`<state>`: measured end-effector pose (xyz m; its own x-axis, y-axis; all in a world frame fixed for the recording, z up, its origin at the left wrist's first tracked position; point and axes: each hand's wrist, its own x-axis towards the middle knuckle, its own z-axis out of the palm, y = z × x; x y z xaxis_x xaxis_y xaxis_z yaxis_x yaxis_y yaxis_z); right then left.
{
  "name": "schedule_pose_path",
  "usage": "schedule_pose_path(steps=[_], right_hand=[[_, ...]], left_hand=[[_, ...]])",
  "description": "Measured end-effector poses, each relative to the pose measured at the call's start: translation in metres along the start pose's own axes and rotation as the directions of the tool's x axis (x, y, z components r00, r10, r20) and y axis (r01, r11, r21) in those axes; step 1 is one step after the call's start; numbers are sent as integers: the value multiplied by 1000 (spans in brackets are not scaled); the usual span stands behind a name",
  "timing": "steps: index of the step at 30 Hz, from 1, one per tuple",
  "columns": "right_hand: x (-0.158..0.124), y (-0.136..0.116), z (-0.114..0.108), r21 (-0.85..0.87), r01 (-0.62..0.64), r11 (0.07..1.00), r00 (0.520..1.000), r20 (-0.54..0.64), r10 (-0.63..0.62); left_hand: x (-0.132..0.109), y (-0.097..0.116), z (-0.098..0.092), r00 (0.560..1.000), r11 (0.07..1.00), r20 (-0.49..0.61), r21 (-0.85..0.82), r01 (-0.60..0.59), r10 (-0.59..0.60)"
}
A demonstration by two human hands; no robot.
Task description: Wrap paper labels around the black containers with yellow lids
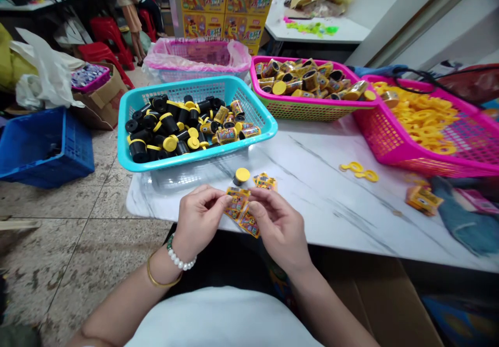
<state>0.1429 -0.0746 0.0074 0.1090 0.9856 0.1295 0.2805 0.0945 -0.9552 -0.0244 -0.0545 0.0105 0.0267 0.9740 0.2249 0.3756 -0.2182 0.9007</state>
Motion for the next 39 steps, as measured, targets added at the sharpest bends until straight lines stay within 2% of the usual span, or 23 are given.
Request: schedule_pose_path(steps=[2,4,8,15,20,25,30,32,35,37,39], right_hand=[[0,-2,6,127,-124,984,990,86,113],[1,-4,12,148,-138,979,990,46,132],[0,-4,18,56,-23,998,996,-90,28],[-3,0,23,-52,56,997,995,-81,-60],[-4,0,24,-160,195,968,974,-84,-210],[-1,-4,29,-241,406,882,910,18,-414],[13,-14,21,-253,524,813,852,159,-500],[25,-18,11,-292,552,781,834,202,-514],[48,-15,-2,-466,572,675,819,281,-499],[63,-8,-3,-561,573,597,819,365,-443],[74,2,1,-586,564,582,826,424,-372]], left_hand=[[-3,7,-2,1000,999,27,-43,12,-11],[-6,14,-4,999,996,-20,-91,23,-25],[-15,24,-12,982,983,-180,-185,21,-55],[-22,23,-15,983,989,-173,-123,-79,57],[-21,20,-13,972,986,-224,-126,-107,77],[-21,14,-8,984,982,-178,-180,-52,19],[-16,10,-16,976,968,-197,-248,46,-97],[-13,8,-21,967,962,-216,-262,73,-132],[-8,4,-26,952,967,-266,-237,89,-153],[-6,2,-27,949,966,-262,-234,114,-176],[-5,1,-26,949,953,-224,-259,159,-220]])
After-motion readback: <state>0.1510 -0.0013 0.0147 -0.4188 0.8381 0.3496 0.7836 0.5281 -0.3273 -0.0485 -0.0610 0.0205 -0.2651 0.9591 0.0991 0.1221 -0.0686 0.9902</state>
